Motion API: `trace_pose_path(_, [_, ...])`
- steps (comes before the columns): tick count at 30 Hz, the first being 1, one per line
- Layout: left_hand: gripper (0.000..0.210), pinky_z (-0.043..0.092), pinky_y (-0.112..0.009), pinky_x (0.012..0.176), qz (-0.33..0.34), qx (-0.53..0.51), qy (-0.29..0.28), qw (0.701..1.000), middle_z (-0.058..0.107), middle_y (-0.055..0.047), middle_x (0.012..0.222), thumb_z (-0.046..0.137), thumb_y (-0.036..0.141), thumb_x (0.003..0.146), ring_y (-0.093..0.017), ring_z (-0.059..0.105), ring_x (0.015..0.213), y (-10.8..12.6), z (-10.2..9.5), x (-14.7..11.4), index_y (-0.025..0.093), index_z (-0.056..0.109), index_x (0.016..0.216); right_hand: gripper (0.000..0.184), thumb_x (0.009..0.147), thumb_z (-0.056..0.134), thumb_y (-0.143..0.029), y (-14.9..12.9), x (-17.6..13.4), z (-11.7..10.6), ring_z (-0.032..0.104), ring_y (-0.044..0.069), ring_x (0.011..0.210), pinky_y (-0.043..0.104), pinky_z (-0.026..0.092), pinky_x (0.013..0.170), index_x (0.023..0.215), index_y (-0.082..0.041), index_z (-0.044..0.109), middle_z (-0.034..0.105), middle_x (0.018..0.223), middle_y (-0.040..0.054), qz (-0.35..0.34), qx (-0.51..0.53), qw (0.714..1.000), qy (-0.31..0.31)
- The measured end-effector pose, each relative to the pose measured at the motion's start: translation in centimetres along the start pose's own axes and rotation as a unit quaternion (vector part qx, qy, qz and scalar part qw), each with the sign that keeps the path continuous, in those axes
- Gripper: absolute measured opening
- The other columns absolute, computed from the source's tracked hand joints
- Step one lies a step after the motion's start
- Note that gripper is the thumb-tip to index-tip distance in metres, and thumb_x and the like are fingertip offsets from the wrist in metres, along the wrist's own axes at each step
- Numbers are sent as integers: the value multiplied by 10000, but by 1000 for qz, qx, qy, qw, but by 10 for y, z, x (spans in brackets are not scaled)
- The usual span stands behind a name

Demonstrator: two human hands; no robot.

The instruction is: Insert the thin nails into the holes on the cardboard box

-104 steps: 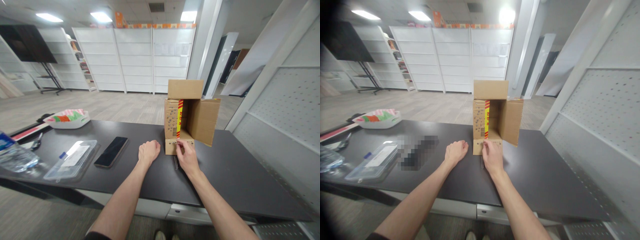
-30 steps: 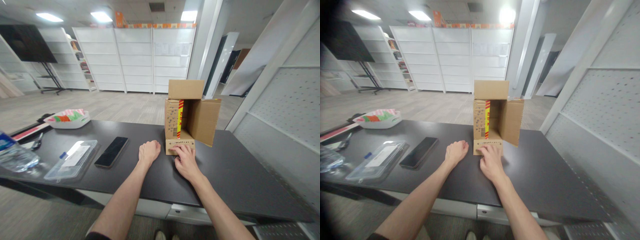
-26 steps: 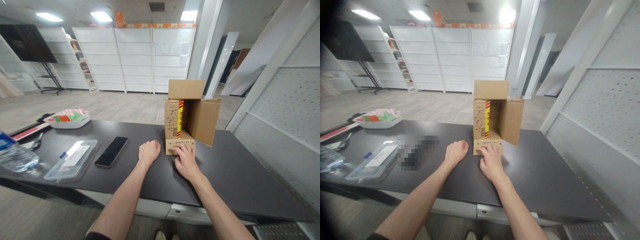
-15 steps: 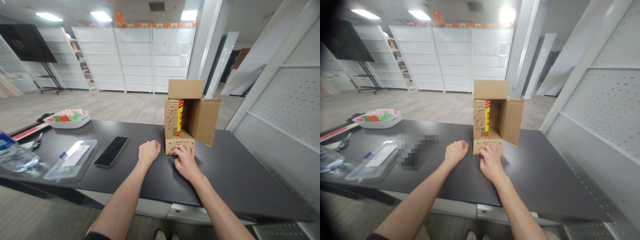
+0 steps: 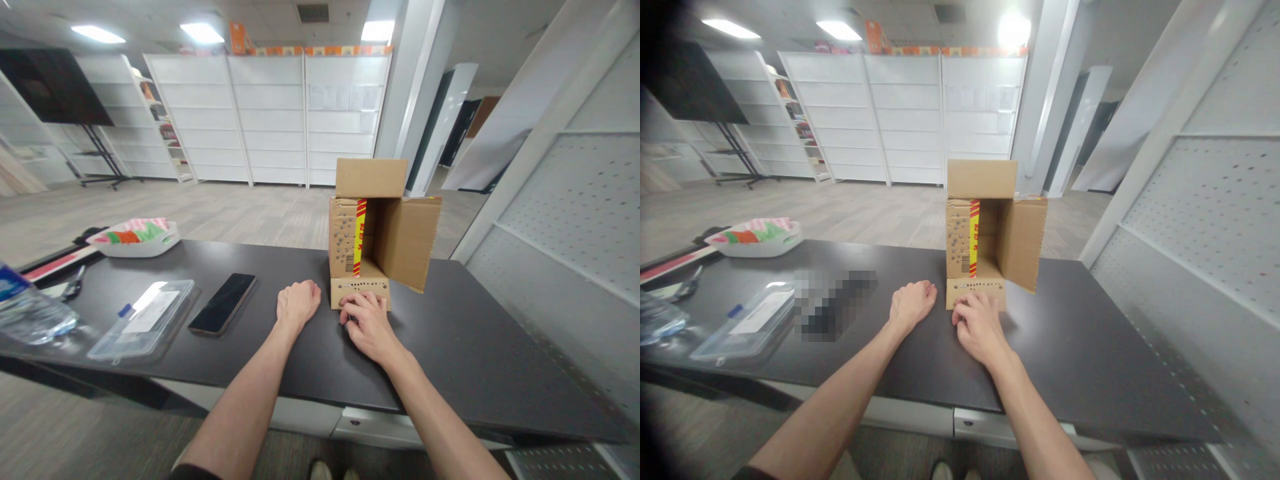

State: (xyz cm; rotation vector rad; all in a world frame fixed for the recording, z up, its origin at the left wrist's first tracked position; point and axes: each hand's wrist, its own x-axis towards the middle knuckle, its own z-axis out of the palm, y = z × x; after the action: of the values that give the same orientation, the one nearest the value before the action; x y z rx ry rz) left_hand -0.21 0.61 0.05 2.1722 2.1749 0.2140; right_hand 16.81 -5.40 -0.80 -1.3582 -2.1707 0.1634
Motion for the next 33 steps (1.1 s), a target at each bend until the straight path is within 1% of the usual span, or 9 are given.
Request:
trace_pose_path(8, [450,474,-379,745,2,2,6,1000,696,-138,895,273,409,893,-281,667,854,-1,3,1,202,672,915,185,750,465,-83,-5,0,-4,403,223,1024,399,256,836,712,-218,588,594,1035,12,-5,-16,999,-33])
trace_pose_path(13, [449,475,-378,735,6,3,9,1000,697,-133,888,269,404,894,-282,668,847,-1,2,1,204,671,911,166,763,449,-91,-7,0,-6,405,213,993,382,266,832,733,-212,559,580,1017,15,-11,-30,998,-48])
trace_pose_path(16, [456,469,-370,763,1,2,-1,1000,695,-141,914,266,403,899,-272,664,872,0,0,0,200,672,935,157,748,446,-90,-7,0,-6,407,214,978,369,275,817,759,-214,542,568,999,19,-14,-43,998,-47])
trace_pose_path(19, [451,467,-359,766,-4,1,-5,1000,695,-141,913,273,403,900,-265,664,876,1,-1,-1,200,674,937,139,734,447,-96,-6,-1,-5,418,214,940,359,280,789,763,-216,512,566,959,18,-12,-41,999,-32])
trace_pose_path(22, [454,469,-366,759,-4,0,-5,1000,694,-142,913,272,410,902,-272,663,873,1,-2,-1,201,674,934,105,738,464,-122,-5,0,-3,429,214,906,354,283,779,771,-216,495,571,930,20,2,-22,1000,1])
trace_pose_path(26, [459,468,-371,764,-6,1,-11,1000,690,-149,922,270,412,905,-278,661,883,1,-2,-1,197,672,954,64,735,504,-154,0,1,1,451,214,897,354,293,801,757,-212,494,576,877,21,26,6,996,81])
trace_pose_path(30, [454,467,-372,772,-8,2,-12,1000,689,-148,939,271,409,906,-277,658,896,2,-3,-1,202,672,960,55,752,524,-174,4,3,3,484,199,869,349,314,801,742,-208,483,581,845,18,39,43,984,168])
trace_pose_path(33, [457,464,-368,782,-13,3,-11,1000,688,-148,950,272,413,906,-273,656,908,2,-2,-1,202,673,969,57,782,523,-204,7,4,3,501,180,816,334,353,778,747,-210,479,569,810,13,41,83,972,218])
